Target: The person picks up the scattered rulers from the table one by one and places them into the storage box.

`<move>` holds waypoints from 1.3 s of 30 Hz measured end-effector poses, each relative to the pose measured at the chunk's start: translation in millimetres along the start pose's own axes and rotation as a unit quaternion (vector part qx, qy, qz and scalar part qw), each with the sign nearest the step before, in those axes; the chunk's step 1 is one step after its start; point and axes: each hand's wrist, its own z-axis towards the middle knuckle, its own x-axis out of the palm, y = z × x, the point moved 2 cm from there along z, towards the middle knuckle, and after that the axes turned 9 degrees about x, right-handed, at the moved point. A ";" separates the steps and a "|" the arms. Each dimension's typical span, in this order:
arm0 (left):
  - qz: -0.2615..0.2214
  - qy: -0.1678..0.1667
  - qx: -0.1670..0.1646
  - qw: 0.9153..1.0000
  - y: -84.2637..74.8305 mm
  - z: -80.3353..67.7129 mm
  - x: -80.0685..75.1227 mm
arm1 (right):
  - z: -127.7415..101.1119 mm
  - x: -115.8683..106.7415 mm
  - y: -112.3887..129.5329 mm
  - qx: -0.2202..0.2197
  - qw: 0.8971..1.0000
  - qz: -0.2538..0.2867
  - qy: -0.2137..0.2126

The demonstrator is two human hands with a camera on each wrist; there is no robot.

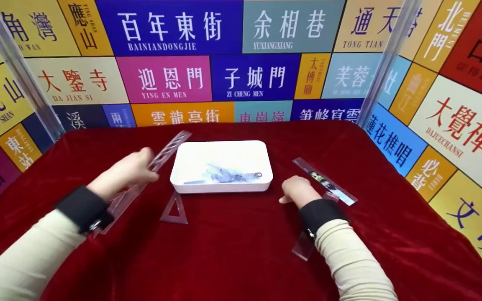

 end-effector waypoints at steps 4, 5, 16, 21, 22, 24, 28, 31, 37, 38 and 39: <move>0.080 -0.009 0.101 0.992 -33.4 31.8 9.1 | -1.5 0.8 -0.9 0.002 1.000 -0.001 -0.001; 0.098 -0.003 0.120 0.988 -42.0 39.6 12.2 | -1.4 1.1 -1.0 0.004 1.000 -0.001 -0.002; 0.161 0.075 0.225 0.958 -89.2 96.6 60.6 | -0.6 -1.4 3.5 0.023 1.000 -0.002 0.007; 0.204 0.075 0.218 0.952 -87.9 104.6 84.3 | -2.1 0.9 1.6 0.031 0.999 0.004 0.008; 0.213 0.077 0.219 0.949 -87.8 105.7 88.1 | -2.5 1.4 0.4 0.032 0.999 0.006 0.007; 0.226 0.084 0.226 0.944 -88.2 108.1 94.4 | -3.4 2.0 -2.6 0.034 0.999 0.005 0.006; 0.228 0.096 0.234 0.940 -84.6 105.7 100.9 | -2.8 1.7 -1.5 0.034 0.999 0.005 0.016; 0.210 0.099 0.237 0.943 -84.2 105.2 100.3 | -3.3 1.4 -2.7 0.038 0.999 0.003 0.028; 0.085 0.061 0.224 0.969 -69.7 100.1 70.7 | -2.5 0.7 -2.6 0.035 0.999 0.008 0.030; 0.067 0.046 0.223 0.971 -66.7 97.0 61.9 | -2.4 0.8 -2.4 0.033 0.999 0.010 0.029; 0.055 0.029 0.227 0.972 -64.0 92.7 52.6 | -2.1 1.1 -2.3 0.030 0.999 0.012 0.027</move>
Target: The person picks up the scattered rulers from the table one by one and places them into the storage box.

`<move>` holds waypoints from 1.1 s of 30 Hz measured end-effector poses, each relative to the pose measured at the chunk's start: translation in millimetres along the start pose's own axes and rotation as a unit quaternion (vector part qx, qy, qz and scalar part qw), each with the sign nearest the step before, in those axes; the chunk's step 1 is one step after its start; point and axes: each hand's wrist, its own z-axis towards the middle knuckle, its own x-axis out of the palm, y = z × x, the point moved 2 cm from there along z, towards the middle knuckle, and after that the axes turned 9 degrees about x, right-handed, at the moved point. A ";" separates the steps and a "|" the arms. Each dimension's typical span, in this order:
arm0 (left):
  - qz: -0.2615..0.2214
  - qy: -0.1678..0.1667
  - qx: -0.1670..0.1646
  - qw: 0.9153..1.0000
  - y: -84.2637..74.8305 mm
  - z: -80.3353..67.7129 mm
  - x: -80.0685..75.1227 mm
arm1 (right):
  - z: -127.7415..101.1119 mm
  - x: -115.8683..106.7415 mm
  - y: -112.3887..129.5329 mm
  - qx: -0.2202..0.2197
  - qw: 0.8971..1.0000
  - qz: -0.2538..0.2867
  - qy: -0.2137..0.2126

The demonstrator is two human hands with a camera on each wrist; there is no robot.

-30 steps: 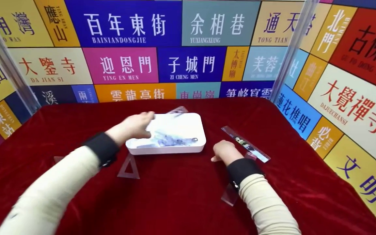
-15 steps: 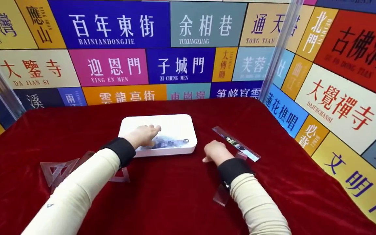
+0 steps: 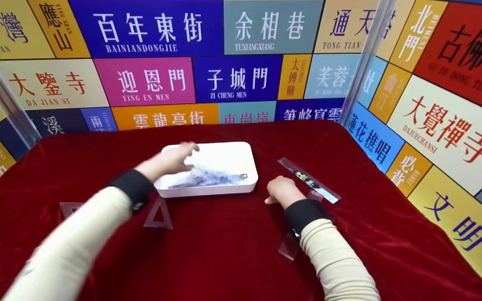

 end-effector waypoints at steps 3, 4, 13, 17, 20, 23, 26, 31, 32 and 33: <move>-0.013 -0.068 0.016 0.997 -0.7 -22.9 -26.4 | -0.6 0.1 -1.3 -0.003 1.000 0.004 -0.001; -0.010 -0.092 0.021 0.995 -2.4 -32.5 -34.2 | -0.8 -0.1 -1.9 -0.004 1.000 0.004 -0.002; 0.029 -0.225 0.014 0.974 -10.5 -120.7 -33.9 | -3.7 -2.5 -10.7 -0.009 1.000 -0.011 -0.019; 0.044 -0.196 0.011 0.980 -5.0 -146.7 -6.8 | -3.1 -0.6 -10.0 -0.013 1.000 -0.008 -0.019; 0.051 -0.151 -0.028 0.987 1.1 -160.3 9.6 | -2.6 0.6 -6.9 -0.018 1.000 -0.008 -0.018; 0.061 -0.086 -0.105 0.989 10.8 -171.9 15.9 | -1.7 1.0 -3.4 -0.020 1.000 -0.007 -0.013; 0.053 -0.004 -0.212 0.976 26.1 -183.3 15.1 | -0.5 0.3 -0.9 -0.018 1.000 -0.004 -0.009; 0.012 0.115 -0.310 0.944 50.8 -200.9 11.6 | 0.3 -1.2 0.3 -0.015 1.000 0.000 -0.007; 0.009 0.126 -0.305 0.944 53.7 -203.9 11.0 | 0.3 -1.2 0.3 -0.017 1.000 -0.001 -0.008; 0.008 0.134 -0.297 0.945 56.3 -206.6 10.8 | 0.2 -1.2 0.4 -0.019 1.000 -0.001 -0.009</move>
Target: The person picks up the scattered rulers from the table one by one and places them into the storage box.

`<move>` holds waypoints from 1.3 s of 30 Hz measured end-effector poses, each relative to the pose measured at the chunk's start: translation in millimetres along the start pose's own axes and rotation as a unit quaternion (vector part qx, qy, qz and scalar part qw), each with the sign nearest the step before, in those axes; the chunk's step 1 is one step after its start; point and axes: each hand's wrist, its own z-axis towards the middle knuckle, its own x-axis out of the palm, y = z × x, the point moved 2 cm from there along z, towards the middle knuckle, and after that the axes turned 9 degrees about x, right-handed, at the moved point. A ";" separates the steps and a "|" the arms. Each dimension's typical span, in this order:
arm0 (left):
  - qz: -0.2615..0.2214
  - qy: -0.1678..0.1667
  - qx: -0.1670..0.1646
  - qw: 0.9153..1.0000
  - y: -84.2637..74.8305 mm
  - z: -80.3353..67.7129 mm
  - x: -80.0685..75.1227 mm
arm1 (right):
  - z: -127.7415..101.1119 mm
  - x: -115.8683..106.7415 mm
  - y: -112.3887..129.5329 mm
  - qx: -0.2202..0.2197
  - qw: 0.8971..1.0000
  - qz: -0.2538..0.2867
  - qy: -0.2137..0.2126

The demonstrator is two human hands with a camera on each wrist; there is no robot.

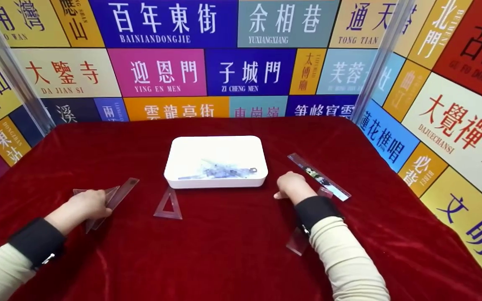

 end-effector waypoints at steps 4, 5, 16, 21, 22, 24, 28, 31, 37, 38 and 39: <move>0.021 -0.006 0.041 0.999 5.3 -1.8 0.4 | -0.2 0.8 -2.3 0.000 1.000 0.001 -0.004; 0.020 -0.005 0.040 0.999 5.8 -2.0 0.9 | -0.4 0.9 -2.3 0.000 1.000 0.000 -0.005; -0.014 0.000 0.030 0.999 3.8 2.0 4.8 | -1.6 1.5 -1.4 -0.004 1.000 -0.006 -0.013; -0.031 -0.018 0.028 0.999 1.7 -0.8 4.5 | -1.1 1.2 -2.0 -0.004 1.000 0.002 -0.006; -0.037 -0.021 0.031 0.999 1.1 -1.6 4.2 | -0.9 1.5 -2.0 -0.006 1.000 0.002 -0.006; -0.048 -0.025 0.036 0.998 -0.6 -2.9 3.1 | -0.3 1.9 -1.8 -0.006 1.000 0.003 -0.006; -0.050 -0.034 0.045 0.997 -5.6 -3.2 -0.8 | -0.1 2.0 -1.8 -0.003 1.000 0.003 -0.006; -0.053 -0.045 0.050 0.996 -8.8 -2.8 -3.6 | -0.4 1.7 -1.6 0.003 1.000 0.007 -0.002; -0.095 -0.074 0.075 0.990 -11.6 -4.8 -6.3 | -0.6 1.8 0.3 0.006 1.000 0.005 0.005; -0.100 -0.077 0.076 0.989 -12.0 -5.5 -7.7 | -0.7 1.7 0.9 0.006 1.000 0.004 0.006; -0.102 -0.083 0.079 0.988 -12.5 -6.1 -9.9 | -0.8 1.6 1.4 0.007 1.000 0.003 0.007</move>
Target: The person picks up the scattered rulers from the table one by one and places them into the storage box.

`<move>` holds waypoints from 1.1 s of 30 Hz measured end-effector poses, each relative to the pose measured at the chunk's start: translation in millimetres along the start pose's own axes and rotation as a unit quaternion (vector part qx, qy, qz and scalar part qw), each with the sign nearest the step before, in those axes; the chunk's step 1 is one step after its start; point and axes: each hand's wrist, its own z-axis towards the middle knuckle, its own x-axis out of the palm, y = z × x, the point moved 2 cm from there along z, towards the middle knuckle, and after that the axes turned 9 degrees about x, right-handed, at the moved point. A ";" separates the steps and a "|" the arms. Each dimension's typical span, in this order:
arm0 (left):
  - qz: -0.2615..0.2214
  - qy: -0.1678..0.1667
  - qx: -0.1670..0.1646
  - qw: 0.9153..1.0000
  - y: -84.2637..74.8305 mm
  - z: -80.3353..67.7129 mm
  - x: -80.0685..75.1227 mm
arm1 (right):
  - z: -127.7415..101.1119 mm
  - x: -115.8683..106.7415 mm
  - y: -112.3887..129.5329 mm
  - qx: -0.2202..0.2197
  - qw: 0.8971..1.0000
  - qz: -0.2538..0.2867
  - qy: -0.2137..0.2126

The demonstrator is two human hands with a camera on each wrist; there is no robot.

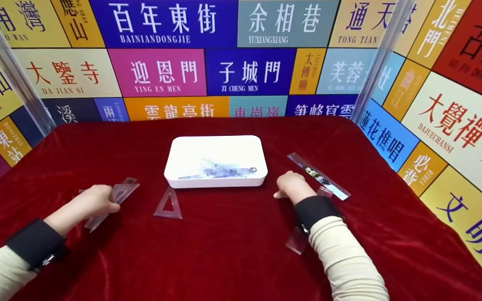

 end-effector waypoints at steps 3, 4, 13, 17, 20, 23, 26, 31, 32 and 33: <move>0.006 -0.015 0.005 1.000 -5.4 4.7 -9.2 | -0.8 0.1 -1.3 0.005 1.000 0.000 0.003; 0.010 -0.021 0.006 1.000 -8.0 7.2 -13.4 | -1.2 0.2 -1.8 0.007 1.000 0.002 0.004; 0.013 -0.129 0.049 0.990 -51.6 52.9 -53.2 | -3.9 2.4 -5.7 0.008 1.000 0.007 0.005; 0.011 -0.151 0.055 0.987 -77.4 84.4 -57.6 | -2.8 3.3 -5.0 0.014 1.000 0.008 0.007; 0.018 -0.129 0.048 0.990 -94.3 106.9 -49.0 | -1.8 3.9 -3.6 0.017 1.000 0.012 0.006; 0.031 -0.096 0.048 0.994 -105.6 125.0 -31.5 | -1.3 4.2 -1.7 0.017 1.000 0.017 0.002; 0.057 -0.081 0.078 0.992 -112.2 140.4 -12.1 | -1.0 3.7 0.2 0.018 1.000 0.019 -0.004; 0.087 -0.067 0.126 0.986 -121.0 161.2 10.4 | -0.5 2.8 -0.5 0.021 1.000 0.010 -0.010; 0.091 -0.058 0.130 0.986 -123.0 164.8 13.6 | -0.6 2.5 -0.9 0.021 1.000 0.009 -0.009; 0.097 -0.048 0.135 0.985 -124.9 168.3 16.4 | -0.9 2.1 -1.3 0.022 1.000 0.009 -0.007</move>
